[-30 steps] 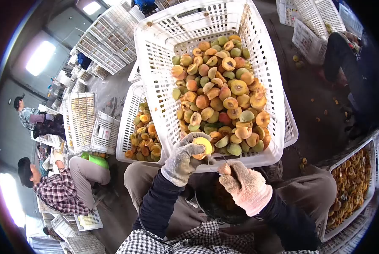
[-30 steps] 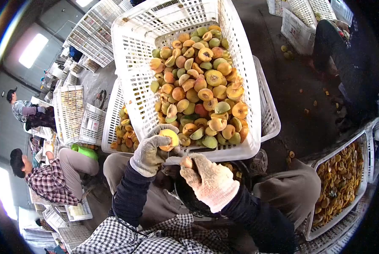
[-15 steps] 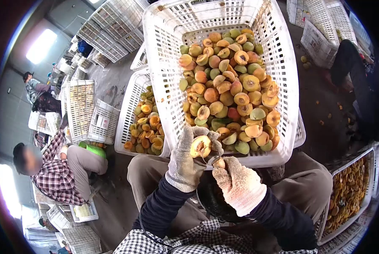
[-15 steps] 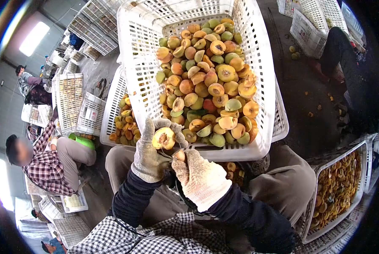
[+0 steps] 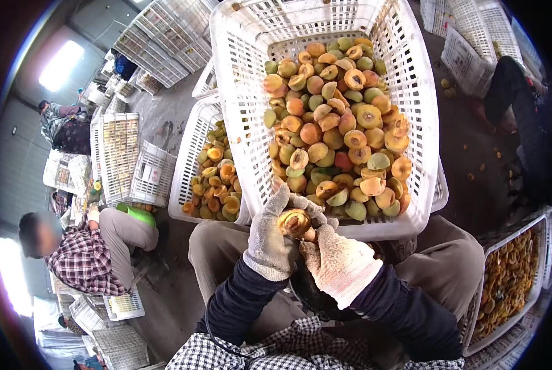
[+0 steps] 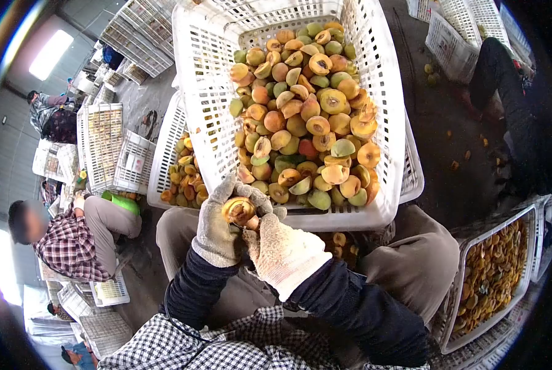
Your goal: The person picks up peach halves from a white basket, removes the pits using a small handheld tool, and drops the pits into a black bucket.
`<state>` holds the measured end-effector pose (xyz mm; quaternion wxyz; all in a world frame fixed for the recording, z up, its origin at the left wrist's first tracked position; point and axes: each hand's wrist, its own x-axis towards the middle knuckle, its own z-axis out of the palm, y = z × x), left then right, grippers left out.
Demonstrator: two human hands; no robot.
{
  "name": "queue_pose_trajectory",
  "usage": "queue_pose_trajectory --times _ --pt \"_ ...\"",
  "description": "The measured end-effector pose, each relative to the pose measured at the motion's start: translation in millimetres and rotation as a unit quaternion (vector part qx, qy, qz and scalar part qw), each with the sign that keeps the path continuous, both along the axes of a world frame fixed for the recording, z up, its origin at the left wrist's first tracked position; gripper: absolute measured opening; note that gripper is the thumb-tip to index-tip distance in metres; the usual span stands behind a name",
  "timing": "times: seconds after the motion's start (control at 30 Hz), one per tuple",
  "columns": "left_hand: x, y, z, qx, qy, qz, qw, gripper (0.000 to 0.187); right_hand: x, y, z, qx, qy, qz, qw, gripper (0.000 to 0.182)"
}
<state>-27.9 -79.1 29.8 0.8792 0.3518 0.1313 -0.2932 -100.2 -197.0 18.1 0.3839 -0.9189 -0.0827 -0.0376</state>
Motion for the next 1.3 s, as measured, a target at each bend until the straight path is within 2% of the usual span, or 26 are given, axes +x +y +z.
queue_pose_trajectory --times 0.07,0.1,0.17,0.2,0.23,0.33,0.4,0.43,0.5,0.53,0.67,0.7,0.73,0.77,0.83,0.87,0.9,0.97,1.0,1.03,1.1,1.17,1.2,1.23,1.27,1.3 --pt "-1 -1 3 0.039 -0.001 -0.005 0.999 0.037 0 2 1 0.060 0.077 -0.001 0.995 0.025" --pt "-2 -2 5 0.067 -0.014 -0.007 0.998 0.037 -1 2 -3 0.060 0.078 -0.002 0.995 0.025" --pt "-4 -5 9 0.095 -0.027 -0.010 0.995 0.038 -1 1 -13 0.200 0.035 0.051 0.978 0.030" --pt "-6 -6 12 0.116 -0.044 -0.015 0.992 0.038 10 -10 22 0.353 0.437 0.027 0.827 0.035" --pt "-8 -7 14 0.138 -0.062 -0.021 0.988 0.039 3 -16 9 0.554 0.536 0.038 0.635 0.037" --pt "-6 -6 8 0.134 -0.112 -0.041 0.984 0.037 4 -14 22 0.528 0.540 0.024 0.655 0.036" --pt "-4 -5 9 0.150 -0.125 -0.073 0.978 0.033 4 -10 22 0.470 0.515 -0.011 0.717 0.038" --pt "-3 -6 9 0.149 -0.125 -0.073 0.978 0.033 5 -13 14 0.470 0.514 -0.011 0.717 0.038" --pt "-1 -8 6 0.050 0.005 -0.064 0.997 0.033 6 -23 0 0.586 0.523 0.120 0.607 0.041" --pt "1 -7 7 -0.002 0.042 -0.077 0.996 0.032 6 -28 -1 0.592 0.528 0.145 0.592 0.042" --pt "1 6 -5 -0.110 0.123 -0.094 0.982 0.034 17 -39 -27 0.513 0.556 0.280 0.591 0.034" --pt "-1 6 -8 -0.148 0.095 -0.127 0.976 0.037 -9 -30 -26 0.460 0.351 0.252 0.776 0.029" --pt "-6 9 -5 -0.120 0.055 -0.148 0.980 0.039 -19 -35 -21 0.347 0.243 0.296 0.856 0.027" --pt "-13 10 4 -0.089 0.015 -0.169 0.982 0.040 -28 -43 -19 0.225 0.127 0.329 0.908 0.025" --pt "-19 15 15 0.091 -0.156 -0.156 0.971 0.041 -47 -62 -39 0.059 -0.096 0.400 0.909 0.027" --pt "-17 21 15 0.198 -0.229 -0.135 0.943 0.041 -55 -59 -37 -0.028 0.130 0.273 0.953 0.026" --pt "-14 29 13 0.303 -0.297 -0.112 0.898 0.041 -63 -58 -36 -0.113 0.345 0.123 0.924 0.026" --pt "9 54 23 0.512 -0.398 0.009 0.761 0.038 -70 -63 -74 -0.376 0.432 0.142 0.807 0.022" --pt "30 67 27 0.691 -0.510 0.114 0.500 0.032 -78 -73 -92 -0.373 0.410 0.141 0.820 0.018" --pt "46 75 31 0.784 -0.558 0.207 0.176 0.028 -86 -81 -105 -0.369 0.387 0.141 0.833 0.015" --pt "49 67 37 0.710 -0.586 0.240 0.307 0.022 -87 -78 -101 -0.370 0.375 0.087 0.845 0.017" --pt "41 47 18 0.624 -0.614 0.108 0.471 0.017 -76 -66 -85 -0.341 0.363 0.048 0.865 0.016" --pt "38 38 -5 0.625 -0.527 -0.030 0.574 0.014 -74 -63 -94 -0.322 0.311 0.057 0.892 0.017" --pt "32 18 6 0.719 -0.515 -0.173 0.433 0.023 -71 -59 -88 -0.301 0.287 0.057 0.908 0.021" --pt "37 11 -51 0.697 -0.505 -0.129 0.492 0.034 -73 -57 -90 -0.307 0.221 0.057 0.924 0.019" --pt "31 -2 -85 0.783 -0.503 -0.060 0.361 0.041 -61 -51 -68 -0.275 0.311 0.024 0.910 0.031"
